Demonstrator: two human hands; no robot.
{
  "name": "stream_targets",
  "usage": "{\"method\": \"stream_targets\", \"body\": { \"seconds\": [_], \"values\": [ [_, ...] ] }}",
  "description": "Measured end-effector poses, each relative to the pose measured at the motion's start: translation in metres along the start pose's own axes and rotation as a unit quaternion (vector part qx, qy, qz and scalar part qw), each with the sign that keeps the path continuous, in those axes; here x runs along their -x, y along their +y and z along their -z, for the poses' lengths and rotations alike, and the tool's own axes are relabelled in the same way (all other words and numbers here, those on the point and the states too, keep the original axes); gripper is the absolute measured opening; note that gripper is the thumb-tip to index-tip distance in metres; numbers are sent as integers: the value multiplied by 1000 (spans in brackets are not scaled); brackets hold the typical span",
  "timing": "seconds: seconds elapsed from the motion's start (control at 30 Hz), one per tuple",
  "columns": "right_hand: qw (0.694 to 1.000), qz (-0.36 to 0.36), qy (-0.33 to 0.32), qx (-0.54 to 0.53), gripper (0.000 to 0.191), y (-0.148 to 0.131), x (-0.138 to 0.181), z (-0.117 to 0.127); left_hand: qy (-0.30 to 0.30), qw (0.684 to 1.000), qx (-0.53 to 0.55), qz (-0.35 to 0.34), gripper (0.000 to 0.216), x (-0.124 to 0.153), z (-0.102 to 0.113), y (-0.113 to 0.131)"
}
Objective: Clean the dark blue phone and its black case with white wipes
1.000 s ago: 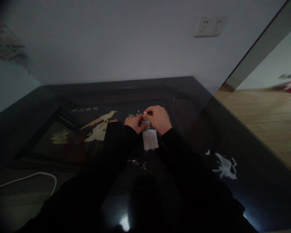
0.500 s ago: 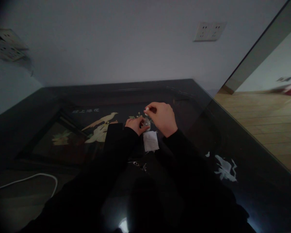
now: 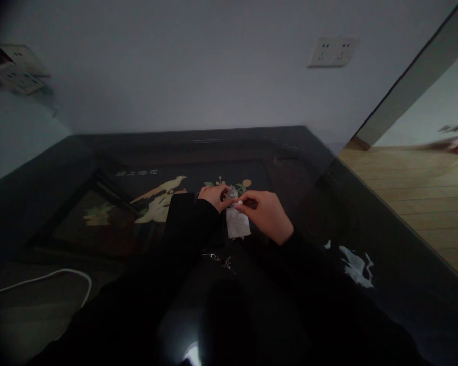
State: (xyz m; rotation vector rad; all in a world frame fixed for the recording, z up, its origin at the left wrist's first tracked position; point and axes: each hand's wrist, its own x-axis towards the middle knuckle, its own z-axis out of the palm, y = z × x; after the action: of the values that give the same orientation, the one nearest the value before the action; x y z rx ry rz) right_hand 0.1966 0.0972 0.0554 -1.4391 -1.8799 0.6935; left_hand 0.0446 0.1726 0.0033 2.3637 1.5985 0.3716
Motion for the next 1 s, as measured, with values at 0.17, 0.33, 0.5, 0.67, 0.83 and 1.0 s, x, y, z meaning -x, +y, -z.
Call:
{"method": "stream_targets", "body": {
  "seconds": [0.17,0.33,0.5,0.67,0.83,1.0],
  "values": [
    [995,21,11,93,12,7,-2,-6,1,1000,1,2,34,0,0,0],
    [995,26,12,94,14,9,-2,-4,2,1000,5,-3,34,0,1,0],
    [993,39,103,35,11,-8,-11,23,9,1000,12,-4,32,0,-2,-1],
    [972,84,218,36,10,-26,-33,28,22,1000,6,2,31,-1,-5,-2],
    [975,94,196,43,8,-15,-48,8,21,1000,-3,3,31,0,-3,-2],
    [983,62,147,93,10,0,-53,-6,12,1000,-2,4,32,-1,-1,-1]
  ]
}}
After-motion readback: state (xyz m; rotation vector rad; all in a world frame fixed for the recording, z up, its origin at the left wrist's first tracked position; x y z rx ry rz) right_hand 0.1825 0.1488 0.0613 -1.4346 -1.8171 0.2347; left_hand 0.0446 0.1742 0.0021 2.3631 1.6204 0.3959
